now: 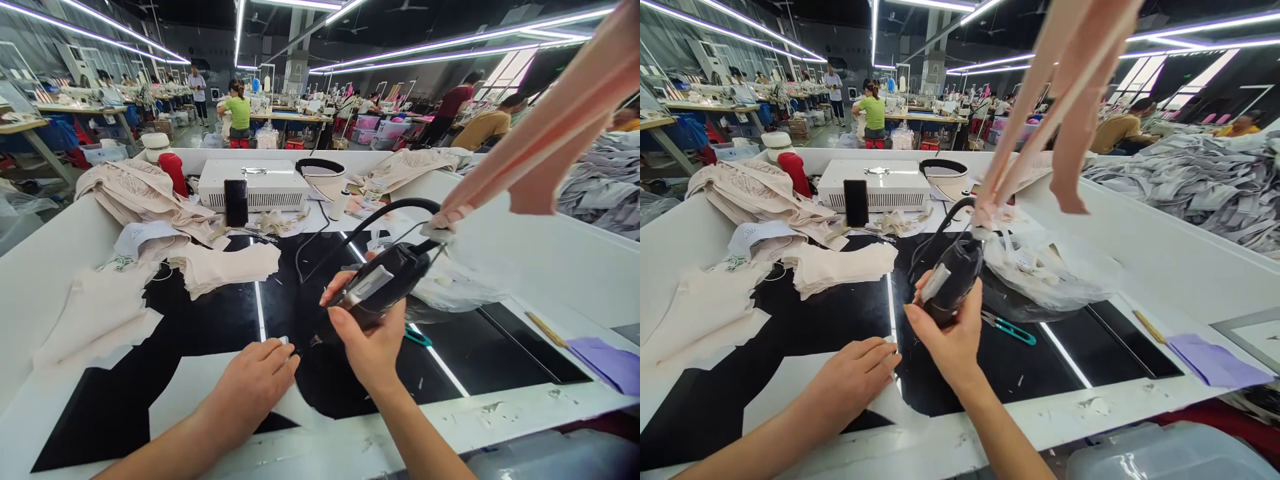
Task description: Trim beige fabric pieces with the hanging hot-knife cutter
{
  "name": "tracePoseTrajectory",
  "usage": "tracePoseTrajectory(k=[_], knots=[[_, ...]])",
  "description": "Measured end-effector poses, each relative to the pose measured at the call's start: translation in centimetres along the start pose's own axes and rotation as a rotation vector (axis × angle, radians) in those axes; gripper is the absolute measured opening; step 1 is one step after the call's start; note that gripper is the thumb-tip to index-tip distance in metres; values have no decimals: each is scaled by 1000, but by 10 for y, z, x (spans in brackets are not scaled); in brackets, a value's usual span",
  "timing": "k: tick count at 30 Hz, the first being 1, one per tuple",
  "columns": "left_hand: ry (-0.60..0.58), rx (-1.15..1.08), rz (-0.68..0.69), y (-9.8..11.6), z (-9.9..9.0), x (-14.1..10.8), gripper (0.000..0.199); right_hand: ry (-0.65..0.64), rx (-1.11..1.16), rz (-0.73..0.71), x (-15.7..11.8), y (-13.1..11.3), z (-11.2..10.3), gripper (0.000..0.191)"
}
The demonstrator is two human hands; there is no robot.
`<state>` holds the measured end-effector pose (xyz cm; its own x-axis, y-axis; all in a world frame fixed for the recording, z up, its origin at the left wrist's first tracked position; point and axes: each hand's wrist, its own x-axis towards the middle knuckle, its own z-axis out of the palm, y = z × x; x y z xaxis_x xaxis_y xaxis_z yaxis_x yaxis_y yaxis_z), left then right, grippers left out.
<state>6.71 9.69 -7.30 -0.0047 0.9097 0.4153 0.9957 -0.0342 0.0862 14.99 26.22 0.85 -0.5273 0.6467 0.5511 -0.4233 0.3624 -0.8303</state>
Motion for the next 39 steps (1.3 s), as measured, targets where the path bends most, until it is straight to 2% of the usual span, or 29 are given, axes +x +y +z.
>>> tracePoseTrajectory(k=[2, 7, 9, 11, 16, 22, 39], knots=[[43, 34, -1, 0, 0, 0, 23, 26, 3, 5, -2, 0, 11, 41], [70, 58, -10, 2, 8, -5, 24, 5, 87, 39, 2, 9, 27, 55], [62, 60, -19, 2, 11, -8, 25, 23, 130, 36, 4, 15, 30, 52], [63, 61, -31, 3, 12, -10, 26, 39, 167, 33, 5, 21, 31, 50], [114, 81, -32, 6, 9, -10, 28, 37, 243, 26, 4, 30, 31, 58], [159, 89, -43, 6, 4, -7, 31, 7, 383, 6, 4, 32, 30, 51], [200, 138, -53, 8, 3, -7, 32, -37, 410, -6, 0, 33, 32, 50]])
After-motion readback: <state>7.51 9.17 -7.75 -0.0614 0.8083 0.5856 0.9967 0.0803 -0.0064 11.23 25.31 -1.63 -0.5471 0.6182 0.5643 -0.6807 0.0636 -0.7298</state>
